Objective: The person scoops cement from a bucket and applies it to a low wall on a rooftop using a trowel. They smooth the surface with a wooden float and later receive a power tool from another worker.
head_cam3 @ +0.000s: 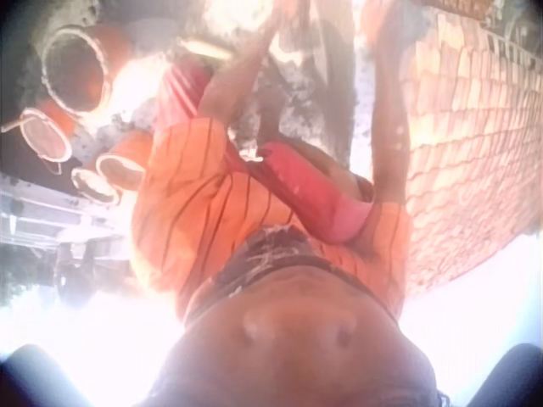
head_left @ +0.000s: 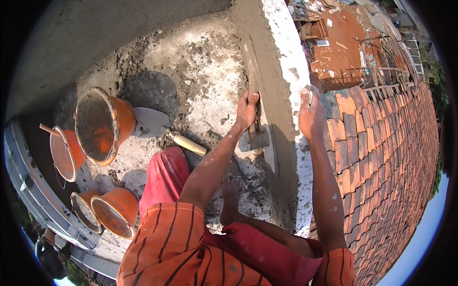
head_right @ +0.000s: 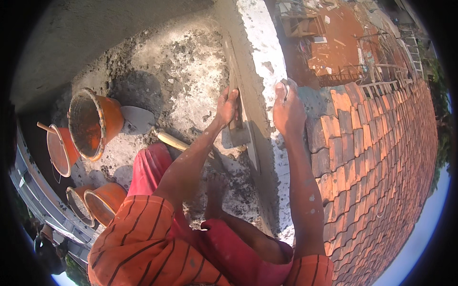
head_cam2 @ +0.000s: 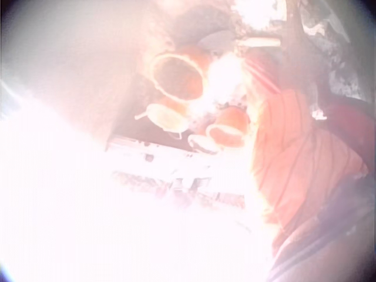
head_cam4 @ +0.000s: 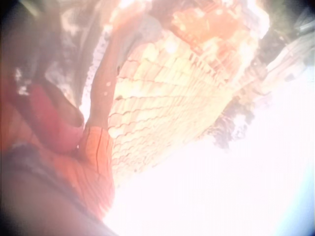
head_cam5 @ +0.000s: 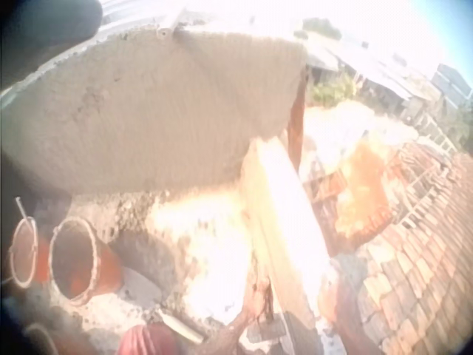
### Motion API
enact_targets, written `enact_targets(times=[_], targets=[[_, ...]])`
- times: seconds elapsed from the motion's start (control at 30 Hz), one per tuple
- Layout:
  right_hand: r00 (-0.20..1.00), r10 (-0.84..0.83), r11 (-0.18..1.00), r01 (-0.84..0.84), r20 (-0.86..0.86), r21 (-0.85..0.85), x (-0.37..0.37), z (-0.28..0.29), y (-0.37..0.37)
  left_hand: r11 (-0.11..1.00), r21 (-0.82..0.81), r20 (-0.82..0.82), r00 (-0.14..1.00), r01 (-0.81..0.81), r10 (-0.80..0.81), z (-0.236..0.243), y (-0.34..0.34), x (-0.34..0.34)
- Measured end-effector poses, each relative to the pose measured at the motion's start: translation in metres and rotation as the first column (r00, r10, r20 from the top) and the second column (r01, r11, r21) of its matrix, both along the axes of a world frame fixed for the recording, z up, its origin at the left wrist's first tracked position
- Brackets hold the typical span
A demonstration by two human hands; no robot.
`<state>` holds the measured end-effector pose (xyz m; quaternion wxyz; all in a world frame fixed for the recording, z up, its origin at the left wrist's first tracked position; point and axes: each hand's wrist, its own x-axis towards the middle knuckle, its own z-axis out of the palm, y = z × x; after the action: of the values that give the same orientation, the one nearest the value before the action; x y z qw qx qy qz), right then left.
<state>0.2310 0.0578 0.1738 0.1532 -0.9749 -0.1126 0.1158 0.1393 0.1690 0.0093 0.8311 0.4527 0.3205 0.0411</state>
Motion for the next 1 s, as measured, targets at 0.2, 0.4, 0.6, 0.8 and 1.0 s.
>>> enact_targets(times=[0.2, 0.4, 0.6, 0.8, 1.0], targets=[[1.0, -0.006, 0.998, 0.005, 0.013, 0.056, 0.0, 0.002, 0.003, 0.996, -0.059, 0.044, 0.997, -0.066, 0.069, 0.007, -0.019, -0.014], [0.998, -0.042, 0.999, 0.042, -0.042, 0.003, 0.001, 0.002, -0.009, 0.996, -0.084, 0.011, 1.0, -0.004, 0.005, 0.015, -0.092, -0.072], [0.999, -0.002, 1.0, 0.002, -0.039, 0.004, -0.001, 0.011, 0.004, 1.0, -0.011, 0.004, 1.0, -0.012, 0.012, 0.015, 0.024, 0.023], [0.998, 0.042, 0.994, -0.047, 0.053, 0.1, 0.002, -0.002, -0.002, 0.998, -0.054, -0.025, 1.0, 0.016, -0.018, 0.005, -0.056, -0.044], [1.0, 0.029, 0.996, -0.03, 0.01, 0.088, 0.001, 0.004, -0.007, 0.988, 0.148, 0.164, 0.986, -0.036, 0.011, 0.056, -0.112, -0.089]])
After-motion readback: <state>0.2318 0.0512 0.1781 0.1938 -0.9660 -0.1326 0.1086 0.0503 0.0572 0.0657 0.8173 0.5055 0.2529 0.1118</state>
